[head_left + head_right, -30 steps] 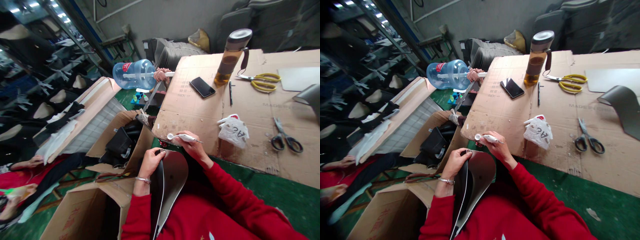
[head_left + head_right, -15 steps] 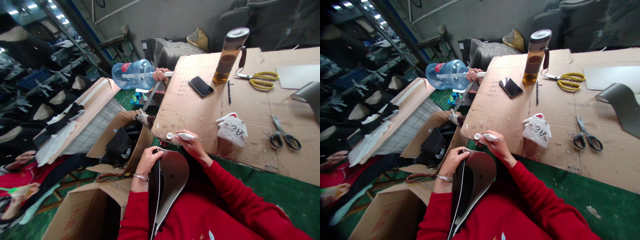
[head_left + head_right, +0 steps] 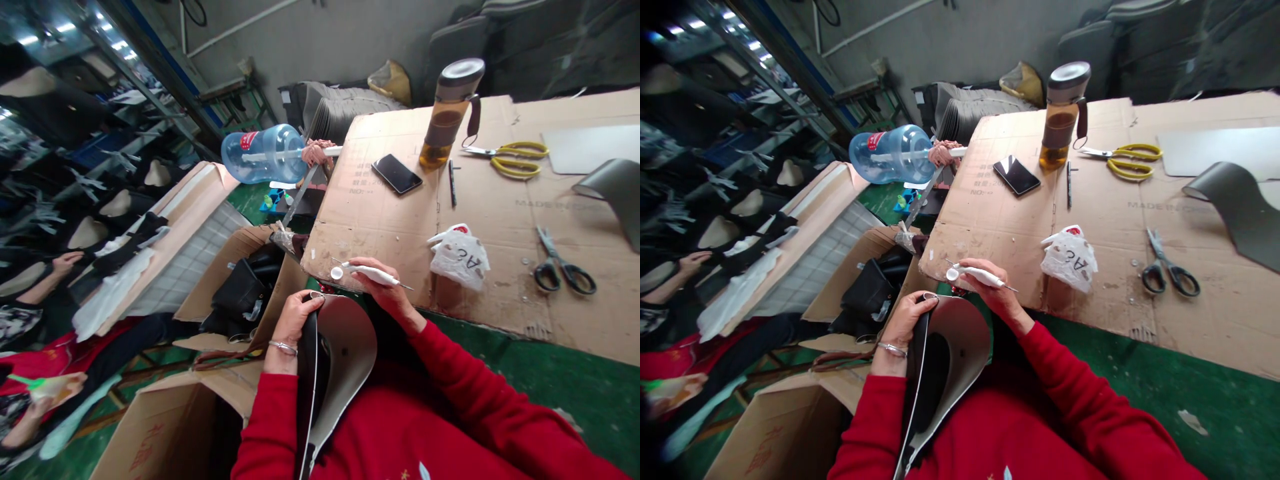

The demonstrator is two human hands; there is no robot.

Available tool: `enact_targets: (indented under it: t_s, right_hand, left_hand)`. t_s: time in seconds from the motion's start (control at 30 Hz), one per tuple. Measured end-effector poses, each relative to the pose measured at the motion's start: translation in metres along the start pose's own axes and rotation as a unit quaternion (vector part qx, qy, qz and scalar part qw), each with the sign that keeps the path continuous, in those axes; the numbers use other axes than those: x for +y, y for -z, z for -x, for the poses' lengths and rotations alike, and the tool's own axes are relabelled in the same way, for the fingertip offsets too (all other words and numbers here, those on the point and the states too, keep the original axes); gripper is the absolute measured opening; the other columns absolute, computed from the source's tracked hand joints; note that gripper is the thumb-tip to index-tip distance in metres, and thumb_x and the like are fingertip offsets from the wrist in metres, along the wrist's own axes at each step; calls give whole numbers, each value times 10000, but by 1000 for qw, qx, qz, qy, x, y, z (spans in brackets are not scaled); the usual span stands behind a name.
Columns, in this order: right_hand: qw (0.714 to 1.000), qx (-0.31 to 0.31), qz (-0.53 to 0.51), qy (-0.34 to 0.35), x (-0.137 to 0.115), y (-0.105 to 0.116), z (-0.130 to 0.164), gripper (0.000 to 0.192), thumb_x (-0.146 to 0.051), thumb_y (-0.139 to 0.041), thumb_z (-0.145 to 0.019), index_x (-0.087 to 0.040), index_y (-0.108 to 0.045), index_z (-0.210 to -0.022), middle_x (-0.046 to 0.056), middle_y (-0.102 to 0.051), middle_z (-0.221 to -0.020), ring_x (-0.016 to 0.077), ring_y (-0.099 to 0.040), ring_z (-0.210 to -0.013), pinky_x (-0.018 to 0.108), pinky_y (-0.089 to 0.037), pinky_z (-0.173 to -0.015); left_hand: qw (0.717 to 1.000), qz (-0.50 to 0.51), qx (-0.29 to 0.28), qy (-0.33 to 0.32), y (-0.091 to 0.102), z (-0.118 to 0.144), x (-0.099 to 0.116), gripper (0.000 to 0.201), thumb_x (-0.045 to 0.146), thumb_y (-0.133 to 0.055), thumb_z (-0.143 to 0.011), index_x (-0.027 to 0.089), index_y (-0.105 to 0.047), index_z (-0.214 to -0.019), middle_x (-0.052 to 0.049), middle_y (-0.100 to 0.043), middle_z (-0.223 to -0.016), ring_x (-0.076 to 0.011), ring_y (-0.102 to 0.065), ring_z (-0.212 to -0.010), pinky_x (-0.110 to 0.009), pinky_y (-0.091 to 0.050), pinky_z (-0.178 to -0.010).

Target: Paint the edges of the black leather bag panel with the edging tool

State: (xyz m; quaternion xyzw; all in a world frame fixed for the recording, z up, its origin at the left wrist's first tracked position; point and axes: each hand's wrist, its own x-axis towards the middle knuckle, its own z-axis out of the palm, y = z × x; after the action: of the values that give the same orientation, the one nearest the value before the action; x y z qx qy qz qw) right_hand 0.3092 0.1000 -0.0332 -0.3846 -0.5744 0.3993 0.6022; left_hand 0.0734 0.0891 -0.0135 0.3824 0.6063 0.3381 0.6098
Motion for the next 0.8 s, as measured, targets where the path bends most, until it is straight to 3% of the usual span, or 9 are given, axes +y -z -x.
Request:
enact_targets:
  t_s: [0.07, 0.17, 0.3, 0.8]
  right_hand:
    - [999, -15, -18, -27, 0, 1, 0, 265, -453, -744, -961, -232, -762, -1105, 57, -746, -1069, 235, -697, -962, 336, -555, -863]
    - [989, -87, -88, -85, -1, 3, 1, 322, -489, -771, -926, -202, -772, -1073, 64, -748, -992, 218, -698, -843, 295, -562, -714]
    - [968, -160, -145, -130, -1, 6, 0, 374, -506, -811, -878, -158, -774, -1011, 88, -747, -988, 222, -691, -859, 278, -560, -689]
    - [965, -185, -132, -132, -1, 8, 0, 454, -568, -801, -859, -137, -764, -996, 92, -740, -976, 214, -685, -826, 277, -567, -673]
  left_hand:
    - [1000, -1, -3, 5, 1, 0, 1, 292, 327, -893, -591, 145, -780, -789, -23, -735, -696, -145, -618, -600, -241, -455, -605]
    - [1000, -5, -19, -4, 4, 3, 2, 281, 327, -899, -608, 146, -781, -789, -23, -737, -707, -137, -621, -608, -231, -459, -608]
    - [1000, 1, -30, -6, 4, 8, 5, 282, 331, -908, -610, 150, -783, -788, -23, -740, -723, -135, -626, -619, -229, -473, -618]
    - [999, 9, -33, -12, -1, 10, 5, 297, 344, -914, -603, 150, -787, -788, -28, -737, -730, -149, -631, -642, -240, -474, -635]
